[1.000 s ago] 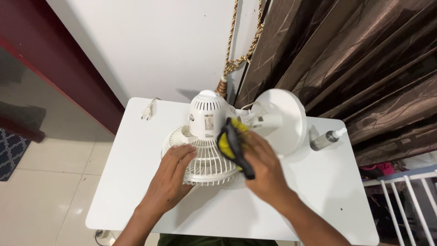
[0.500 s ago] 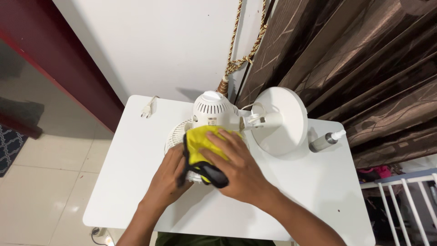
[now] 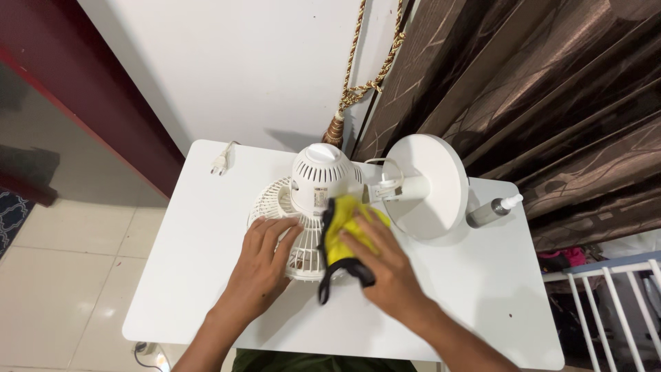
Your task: The person cleans a small white fan using a cloth, wiping the motor housing, the base, and the front grille before cleaning the power cord.
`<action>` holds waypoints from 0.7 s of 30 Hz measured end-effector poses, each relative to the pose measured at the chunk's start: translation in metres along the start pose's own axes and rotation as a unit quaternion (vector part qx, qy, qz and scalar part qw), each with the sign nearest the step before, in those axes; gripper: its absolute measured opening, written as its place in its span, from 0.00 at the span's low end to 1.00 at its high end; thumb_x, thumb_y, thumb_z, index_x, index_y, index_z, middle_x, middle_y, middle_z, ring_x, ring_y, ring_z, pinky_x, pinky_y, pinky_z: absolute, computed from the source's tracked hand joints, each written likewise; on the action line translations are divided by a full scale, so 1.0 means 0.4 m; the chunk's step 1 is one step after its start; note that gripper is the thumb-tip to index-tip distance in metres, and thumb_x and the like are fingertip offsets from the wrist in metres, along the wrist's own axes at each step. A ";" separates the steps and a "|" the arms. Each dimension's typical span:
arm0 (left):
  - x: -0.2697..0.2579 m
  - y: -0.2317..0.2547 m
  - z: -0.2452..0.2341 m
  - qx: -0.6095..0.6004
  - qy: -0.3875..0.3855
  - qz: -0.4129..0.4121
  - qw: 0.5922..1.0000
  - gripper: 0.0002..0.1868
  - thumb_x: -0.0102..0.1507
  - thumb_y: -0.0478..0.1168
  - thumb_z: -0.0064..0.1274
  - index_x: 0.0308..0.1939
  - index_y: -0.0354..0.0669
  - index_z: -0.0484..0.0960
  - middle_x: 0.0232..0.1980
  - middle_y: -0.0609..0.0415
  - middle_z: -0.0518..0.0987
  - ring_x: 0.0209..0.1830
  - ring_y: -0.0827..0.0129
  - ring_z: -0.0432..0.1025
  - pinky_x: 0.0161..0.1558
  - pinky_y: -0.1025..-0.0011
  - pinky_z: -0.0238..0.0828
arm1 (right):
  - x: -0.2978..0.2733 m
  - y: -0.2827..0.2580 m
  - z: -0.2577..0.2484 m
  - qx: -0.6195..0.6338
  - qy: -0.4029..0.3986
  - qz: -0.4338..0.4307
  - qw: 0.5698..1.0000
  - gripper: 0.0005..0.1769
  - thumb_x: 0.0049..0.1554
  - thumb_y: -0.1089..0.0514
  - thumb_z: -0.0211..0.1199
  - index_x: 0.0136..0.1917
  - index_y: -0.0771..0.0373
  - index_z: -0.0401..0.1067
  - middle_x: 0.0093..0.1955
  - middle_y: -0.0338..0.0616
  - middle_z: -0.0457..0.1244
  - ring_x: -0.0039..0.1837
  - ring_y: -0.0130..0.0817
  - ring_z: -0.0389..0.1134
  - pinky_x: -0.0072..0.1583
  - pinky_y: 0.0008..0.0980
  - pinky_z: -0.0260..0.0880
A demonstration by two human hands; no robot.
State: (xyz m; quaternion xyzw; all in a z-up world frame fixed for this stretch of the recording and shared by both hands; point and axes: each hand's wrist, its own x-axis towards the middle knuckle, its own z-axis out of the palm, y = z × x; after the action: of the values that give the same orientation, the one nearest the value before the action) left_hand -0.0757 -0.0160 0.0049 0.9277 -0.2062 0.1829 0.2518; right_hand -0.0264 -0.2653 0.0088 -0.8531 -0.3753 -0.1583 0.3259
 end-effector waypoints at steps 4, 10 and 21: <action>-0.017 -0.019 0.015 0.032 0.010 0.011 0.999 0.42 0.43 0.27 0.59 0.64 0.29 0.68 0.66 0.39 0.67 0.69 0.44 0.58 0.73 0.46 0.51 | 0.000 -0.081 0.041 0.043 -0.016 -0.077 0.996 0.37 0.44 0.70 0.70 0.68 0.61 0.71 0.78 0.56 0.55 0.81 0.62 0.51 0.76 0.56 0.58; -0.036 -0.039 0.017 -0.021 0.035 0.024 0.999 0.38 0.48 0.29 0.60 0.64 0.27 0.69 0.68 0.37 0.66 0.71 0.41 0.58 0.74 0.47 0.51 | 0.007 -0.126 0.064 0.028 -0.069 -0.118 0.990 0.37 0.43 0.69 0.68 0.68 0.62 0.73 0.77 0.54 0.57 0.81 0.61 0.51 0.76 0.59 0.57; -0.039 -0.051 0.020 0.064 -0.031 0.020 0.997 0.44 0.45 0.25 0.55 0.68 0.32 0.67 0.65 0.41 0.67 0.66 0.43 0.60 0.71 0.49 0.55 | -0.038 -0.001 0.024 -0.049 -0.025 -0.054 0.997 0.33 0.43 0.66 0.71 0.63 0.58 0.75 0.77 0.49 0.57 0.79 0.57 0.54 0.76 0.57 0.57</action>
State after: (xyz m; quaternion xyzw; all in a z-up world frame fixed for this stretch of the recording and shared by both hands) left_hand -0.0772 0.0000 -0.0164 0.9428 -0.2209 0.1715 0.1815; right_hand -0.0368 -0.2669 -0.0060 -0.8501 -0.4208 -0.1725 0.2654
